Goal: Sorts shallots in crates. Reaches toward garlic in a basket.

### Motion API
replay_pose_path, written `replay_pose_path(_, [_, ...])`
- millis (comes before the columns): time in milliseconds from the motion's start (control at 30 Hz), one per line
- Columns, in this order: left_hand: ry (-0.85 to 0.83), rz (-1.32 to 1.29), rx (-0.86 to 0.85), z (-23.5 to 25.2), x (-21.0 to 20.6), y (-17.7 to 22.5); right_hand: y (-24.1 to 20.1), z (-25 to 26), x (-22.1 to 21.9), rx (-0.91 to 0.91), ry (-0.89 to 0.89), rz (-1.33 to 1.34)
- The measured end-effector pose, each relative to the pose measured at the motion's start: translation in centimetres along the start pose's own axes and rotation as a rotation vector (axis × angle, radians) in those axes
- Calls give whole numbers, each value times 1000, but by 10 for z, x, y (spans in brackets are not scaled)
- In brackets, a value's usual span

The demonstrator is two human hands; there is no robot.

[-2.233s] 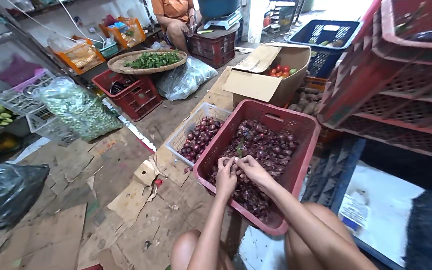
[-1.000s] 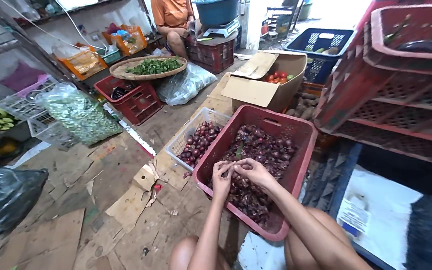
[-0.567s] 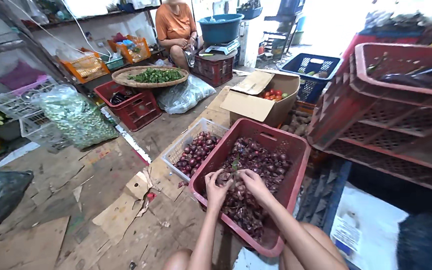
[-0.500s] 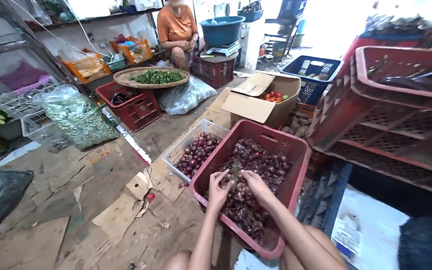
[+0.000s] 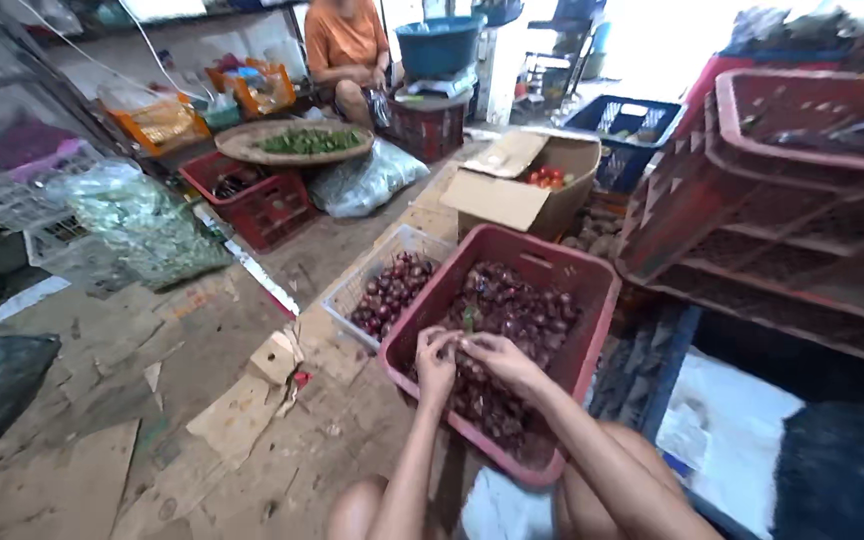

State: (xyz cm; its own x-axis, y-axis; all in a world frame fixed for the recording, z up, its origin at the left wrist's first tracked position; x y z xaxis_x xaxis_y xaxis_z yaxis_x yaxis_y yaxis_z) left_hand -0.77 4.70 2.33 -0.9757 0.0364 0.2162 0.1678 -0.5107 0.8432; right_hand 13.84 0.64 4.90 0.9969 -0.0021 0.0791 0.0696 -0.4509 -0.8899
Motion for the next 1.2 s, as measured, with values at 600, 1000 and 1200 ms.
replay_pose_path(600, [-185, -334, 763, -14, -5, -25, -20, 14, 19, 211, 156, -276])
replay_pose_path(1000, [-72, -586, 698, -9, 2, -21, -7, 13, -6, 408, 79, -598])
replay_pose_path(1200, [-208, -325, 538, -10, 0, -22, -1, 20, -4, 352, 0, -821])
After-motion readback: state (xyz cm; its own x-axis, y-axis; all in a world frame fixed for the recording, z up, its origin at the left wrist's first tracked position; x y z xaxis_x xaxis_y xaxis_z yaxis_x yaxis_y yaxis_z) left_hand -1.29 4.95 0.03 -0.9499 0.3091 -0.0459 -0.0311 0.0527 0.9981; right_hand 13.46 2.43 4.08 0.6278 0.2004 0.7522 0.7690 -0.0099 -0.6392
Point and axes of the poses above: each hand's wrist, its own z-axis towards the middle knuckle, its own x-axis out of the back of the hand, y = z × x, the point moved 5 cm from there along z, towards the middle knuckle, and after that the axes turned 8 degrees about -x, right-handed, at the moved point
